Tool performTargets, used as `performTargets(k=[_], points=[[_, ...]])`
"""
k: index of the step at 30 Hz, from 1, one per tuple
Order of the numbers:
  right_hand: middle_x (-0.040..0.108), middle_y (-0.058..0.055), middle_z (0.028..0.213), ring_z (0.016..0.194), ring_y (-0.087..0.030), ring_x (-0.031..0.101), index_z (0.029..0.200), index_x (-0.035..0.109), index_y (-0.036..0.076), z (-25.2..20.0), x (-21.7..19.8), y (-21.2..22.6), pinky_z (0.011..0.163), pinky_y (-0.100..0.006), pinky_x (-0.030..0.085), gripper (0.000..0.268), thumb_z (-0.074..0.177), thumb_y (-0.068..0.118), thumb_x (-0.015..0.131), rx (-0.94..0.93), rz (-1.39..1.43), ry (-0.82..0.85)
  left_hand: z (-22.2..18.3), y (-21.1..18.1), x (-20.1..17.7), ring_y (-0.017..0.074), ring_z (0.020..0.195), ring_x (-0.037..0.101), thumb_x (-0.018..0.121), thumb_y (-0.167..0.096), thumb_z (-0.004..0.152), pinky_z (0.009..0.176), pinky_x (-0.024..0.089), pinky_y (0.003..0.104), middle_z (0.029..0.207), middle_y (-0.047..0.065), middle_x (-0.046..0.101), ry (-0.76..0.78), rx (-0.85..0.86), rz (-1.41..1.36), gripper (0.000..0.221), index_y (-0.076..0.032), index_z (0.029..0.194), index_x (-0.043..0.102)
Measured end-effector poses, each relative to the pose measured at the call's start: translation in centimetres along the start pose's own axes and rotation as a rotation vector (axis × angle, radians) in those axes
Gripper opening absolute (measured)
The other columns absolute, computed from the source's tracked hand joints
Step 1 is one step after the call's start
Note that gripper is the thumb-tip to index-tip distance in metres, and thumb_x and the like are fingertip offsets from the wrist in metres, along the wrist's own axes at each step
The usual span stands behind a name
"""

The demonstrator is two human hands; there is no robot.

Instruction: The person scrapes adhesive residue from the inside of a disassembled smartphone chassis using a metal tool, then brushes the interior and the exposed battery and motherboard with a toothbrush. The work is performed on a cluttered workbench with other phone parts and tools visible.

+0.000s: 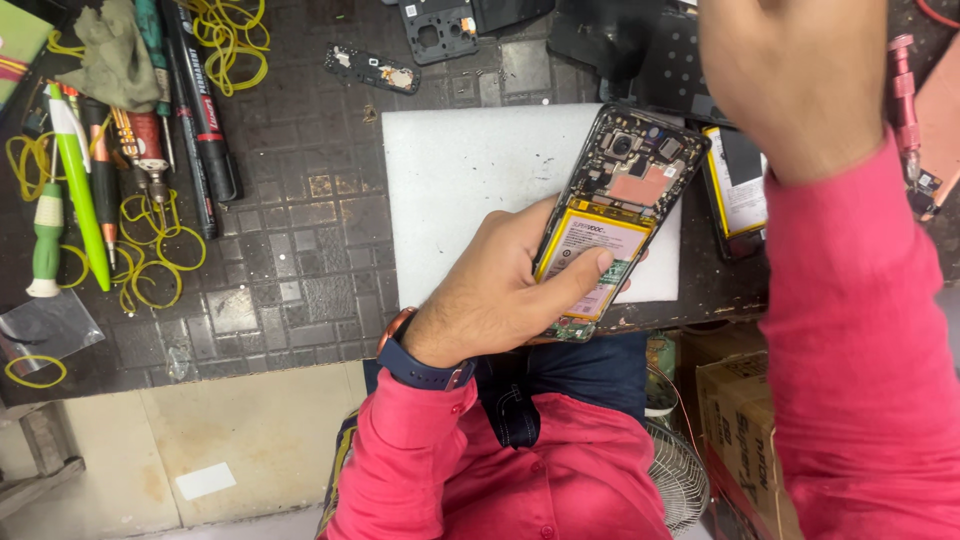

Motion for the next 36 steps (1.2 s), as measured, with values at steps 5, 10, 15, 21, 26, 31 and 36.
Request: performTargets(k=[5,10,15,21,26,31,36], points=[[0.045,0.006,0.062,0.054,0.000,0.041,0.105,0.069,0.006,-3.1,-2.8,0.8,0.050,-0.023,0.028,0.024,0.112,0.023,0.052,0.658,1.025,0.204,-0.2,0.2,0.1,0.0119,0.096,0.075,0.064,-0.015,0.102,0.085,0.063,0.029,0.108,0.009,0.080,0.003,-0.016,-0.040,0.033,0.000,0.131,0.063],[0.050,0.008,0.074,0.066,0.001,0.040,0.109,0.068,0.002,-2.8,-5.1,2.9,0.056,-0.019,0.030,0.021,0.108,0.019,0.056,0.571,0.996,0.267,-0.3,0.1,0.1,0.0137,0.099,0.076,0.064,-0.010,0.104,0.089,0.063,0.030,0.110,0.011,0.079,0.030,0.028,-0.067,0.031,0.002,0.131,0.064],[0.052,0.008,0.079,0.068,0.001,0.043,0.122,0.064,0.001,-5.5,-5.6,2.8,0.059,-0.019,0.033,0.022,0.116,0.020,0.055,0.634,1.131,0.165,-0.4,0.6,0.6,0.0190,0.099,0.076,0.062,-0.006,0.102,0.088,0.064,0.035,0.116,0.013,0.074,0.029,-0.056,-0.335,0.035,0.004,0.135,0.059],[0.049,0.006,0.081,0.062,-0.001,0.041,0.135,0.049,0.007,-12.3,-4.4,4.5,0.051,-0.019,0.031,0.027,0.111,0.018,0.052,0.969,1.388,-0.042,-0.7,0.9,0.6,0.0225,0.101,0.076,0.060,-0.005,0.104,0.089,0.065,0.038,0.118,0.015,0.073,0.023,-0.054,-0.408,0.036,0.005,0.138,0.055],[0.070,-0.016,0.102,0.084,-0.025,0.072,0.142,0.046,0.001,-12.6,-5.3,7.7,0.074,-0.036,0.054,0.032,0.111,0.010,0.051,0.630,0.811,0.028,-1.0,-0.8,-0.2,0.0280,0.117,0.070,0.058,-0.008,0.114,0.110,0.058,0.045,0.127,0.024,0.071,0.016,0.095,-0.390,0.035,0.008,0.145,0.051],[0.071,-0.024,0.107,0.090,-0.043,0.069,0.133,0.057,0.003,-12.6,-4.7,9.2,0.073,-0.048,0.054,0.031,0.102,0.008,0.058,0.629,0.579,0.123,-1.6,-1.9,-0.3,0.0341,0.140,0.060,0.052,-0.008,0.110,0.111,0.057,0.050,0.150,0.025,0.056,-0.026,0.090,-0.588,0.049,0.001,0.155,0.036],[0.071,-0.021,0.109,0.089,-0.040,0.070,0.132,0.062,0.004,-12.5,-4.9,9.2,0.072,-0.045,0.055,0.032,0.101,0.008,0.059,0.587,0.571,0.143,-3.4,-4.1,-1.6,0.0352,0.137,0.063,0.049,-0.007,0.111,0.106,0.058,0.047,0.151,0.026,0.057,-0.195,0.125,-0.409,0.048,0.001,0.155,0.033]])
Point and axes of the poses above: each hand's wrist, its own z-axis towards the middle knuckle, its own x-axis out of the palm, y = z × x, the point moved 8 cm from there along z, towards the middle knuckle
